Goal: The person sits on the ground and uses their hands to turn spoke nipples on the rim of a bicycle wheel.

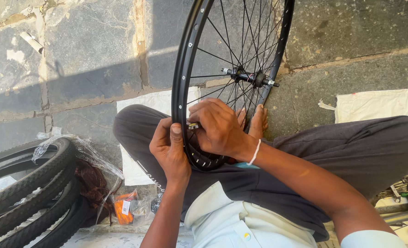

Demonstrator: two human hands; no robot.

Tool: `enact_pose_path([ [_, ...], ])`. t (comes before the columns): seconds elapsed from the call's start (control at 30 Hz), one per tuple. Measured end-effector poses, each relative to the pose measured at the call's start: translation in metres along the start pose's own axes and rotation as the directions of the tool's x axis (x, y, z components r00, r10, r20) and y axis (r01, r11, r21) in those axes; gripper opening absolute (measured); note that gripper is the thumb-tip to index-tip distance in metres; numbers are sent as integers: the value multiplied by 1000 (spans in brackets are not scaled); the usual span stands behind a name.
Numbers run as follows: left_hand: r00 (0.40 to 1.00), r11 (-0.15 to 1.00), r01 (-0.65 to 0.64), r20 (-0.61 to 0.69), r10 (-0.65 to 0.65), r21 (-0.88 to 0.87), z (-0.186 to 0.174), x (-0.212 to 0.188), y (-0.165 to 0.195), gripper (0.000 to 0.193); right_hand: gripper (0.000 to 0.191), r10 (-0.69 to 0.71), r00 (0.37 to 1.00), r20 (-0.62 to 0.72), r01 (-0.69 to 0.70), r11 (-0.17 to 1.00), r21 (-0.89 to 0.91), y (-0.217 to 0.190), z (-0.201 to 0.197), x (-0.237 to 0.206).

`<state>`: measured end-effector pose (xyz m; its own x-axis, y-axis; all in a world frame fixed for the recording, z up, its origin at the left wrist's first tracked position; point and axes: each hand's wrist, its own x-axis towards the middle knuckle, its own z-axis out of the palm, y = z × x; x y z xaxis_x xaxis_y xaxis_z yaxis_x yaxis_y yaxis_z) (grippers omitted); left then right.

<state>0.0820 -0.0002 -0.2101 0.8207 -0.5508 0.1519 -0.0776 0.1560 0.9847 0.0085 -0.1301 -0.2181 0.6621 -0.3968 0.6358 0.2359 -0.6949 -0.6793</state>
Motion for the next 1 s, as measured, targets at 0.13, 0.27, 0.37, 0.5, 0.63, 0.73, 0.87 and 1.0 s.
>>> enact_pose_path([
  [0.13, 1000, 998, -27, 11, 26, 48, -1, 15, 12, 34, 23, 13, 997, -79, -18, 998, -65, 1, 4, -5],
  [0.27, 998, 973, 17, 55, -31, 231, -8, 36, 22, 42, 16, 337, 941, -12, -337, 941, -6, 2, -7, -10],
  [0.37, 999, 981, -44, 13, 42, 186, -2, 35, 15, 47, 24, 235, 942, -239, -219, 971, 95, -4, -10, -17],
  [0.5, 995, 985, -93, -10, 96, 145, 0, 8, 7, 41, 36, 291, 943, -159, -285, 957, 63, -8, -6, -25],
  [0.63, 997, 998, -55, -57, 57, 27, 2, -7, -3, 31, 43, 312, 923, 224, -372, 873, 317, 12, -12, -20],
  [0.73, 997, 998, -58, -56, 58, 7, 1, -7, -7, 29, 60, 218, 866, 450, -403, 837, 371, 30, -16, -7],
  [0.87, 995, 995, -98, -25, 97, -17, -1, -6, -10, 30, 60, 71, 846, 529, -277, 906, 322, 36, -15, 4],
  [1.0, 997, 998, -45, -57, 42, -53, -5, -7, -10, 31, 51, 21, 931, 364, -105, 972, 211, 22, -8, -3],
])
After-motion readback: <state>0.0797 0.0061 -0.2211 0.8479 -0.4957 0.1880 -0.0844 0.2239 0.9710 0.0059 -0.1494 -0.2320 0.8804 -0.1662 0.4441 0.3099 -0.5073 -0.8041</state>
